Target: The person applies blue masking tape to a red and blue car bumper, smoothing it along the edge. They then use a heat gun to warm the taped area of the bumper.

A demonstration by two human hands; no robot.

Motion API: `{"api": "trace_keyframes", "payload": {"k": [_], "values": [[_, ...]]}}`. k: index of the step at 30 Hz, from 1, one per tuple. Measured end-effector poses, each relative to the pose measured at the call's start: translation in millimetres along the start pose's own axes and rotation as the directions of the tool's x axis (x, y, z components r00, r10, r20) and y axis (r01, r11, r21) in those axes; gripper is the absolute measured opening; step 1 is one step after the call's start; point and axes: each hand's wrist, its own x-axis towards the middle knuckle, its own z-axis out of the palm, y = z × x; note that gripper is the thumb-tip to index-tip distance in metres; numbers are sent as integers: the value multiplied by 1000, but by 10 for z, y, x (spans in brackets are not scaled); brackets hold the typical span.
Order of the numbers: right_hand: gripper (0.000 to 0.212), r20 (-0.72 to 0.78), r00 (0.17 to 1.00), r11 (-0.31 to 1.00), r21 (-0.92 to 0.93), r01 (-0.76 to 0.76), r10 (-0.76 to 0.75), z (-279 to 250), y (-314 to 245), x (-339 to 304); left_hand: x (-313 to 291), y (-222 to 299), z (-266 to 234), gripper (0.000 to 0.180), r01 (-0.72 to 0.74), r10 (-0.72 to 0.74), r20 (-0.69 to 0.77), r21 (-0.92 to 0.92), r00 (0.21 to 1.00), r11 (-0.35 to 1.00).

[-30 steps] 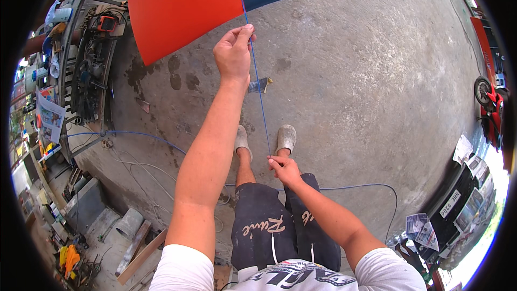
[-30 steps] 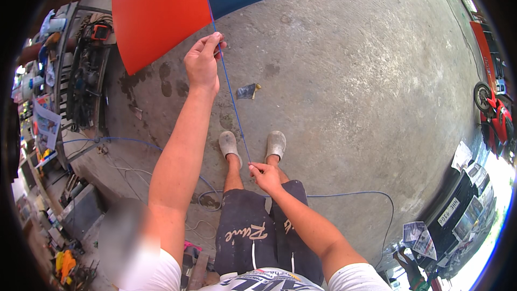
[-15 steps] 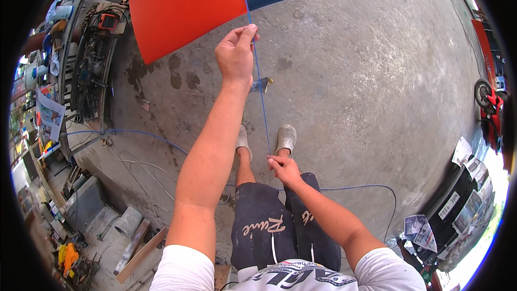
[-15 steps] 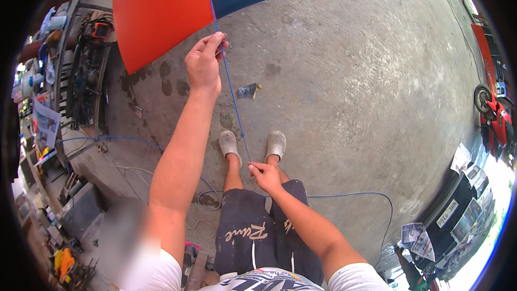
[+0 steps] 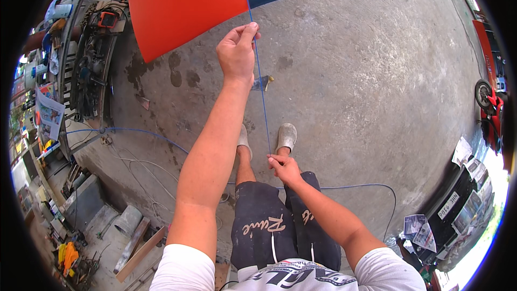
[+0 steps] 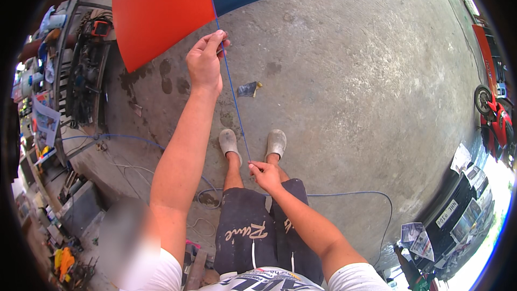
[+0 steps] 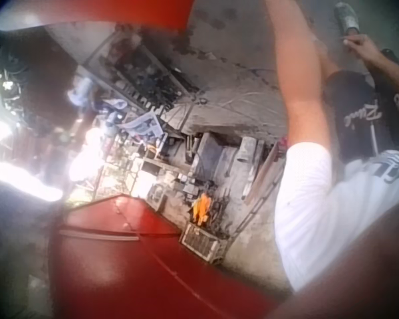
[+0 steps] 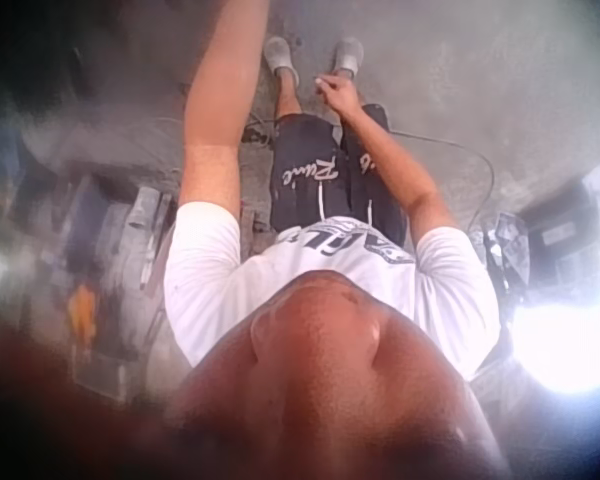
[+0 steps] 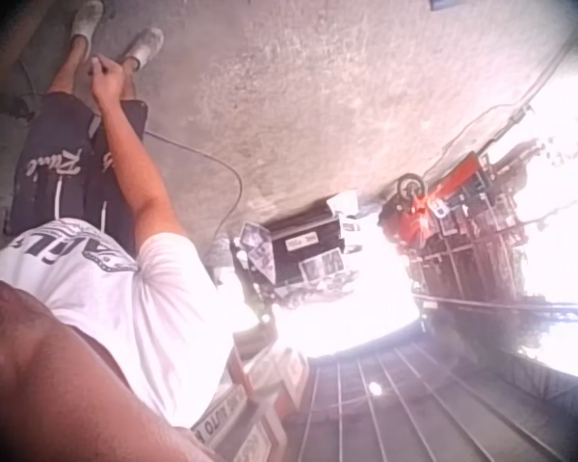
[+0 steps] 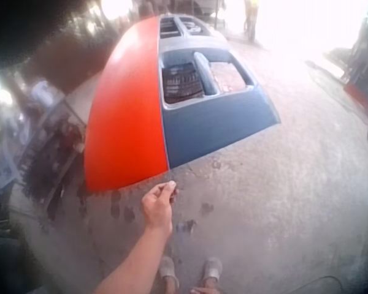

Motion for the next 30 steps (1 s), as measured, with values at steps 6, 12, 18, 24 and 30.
{"api": "trace_keyframes", "payload": {"k": [6, 12, 18, 24, 30], "values": [[30, -1, 1000, 1000, -7, -10, 10, -8, -20, -10, 1, -22, -3, 14, 0, 0, 7, -5, 1000, 1000], [30, -3, 1000, 1000, 9, -15, 15, -8, -17, -11, -6, -36, 23, 17, -13, 13, -9, -25, 1000, 1000], [29, 0, 1000, 1000, 17, -17, 17, 4, 11, -1, 8, -57, 2, 17, -18, 17, -27, -29, 999, 999], [32, 40, 998, 999, -11, -45, 45, -15, 15, 3, 16, -80, -12, 13, 8, -8, -7, 0, 1000, 1000], [29, -3, 1000, 999, 20, -26, 26, -8, -19, -9, 42, -93, -18, 14, 16, -16, -12, 18, 1000, 1000]]}}
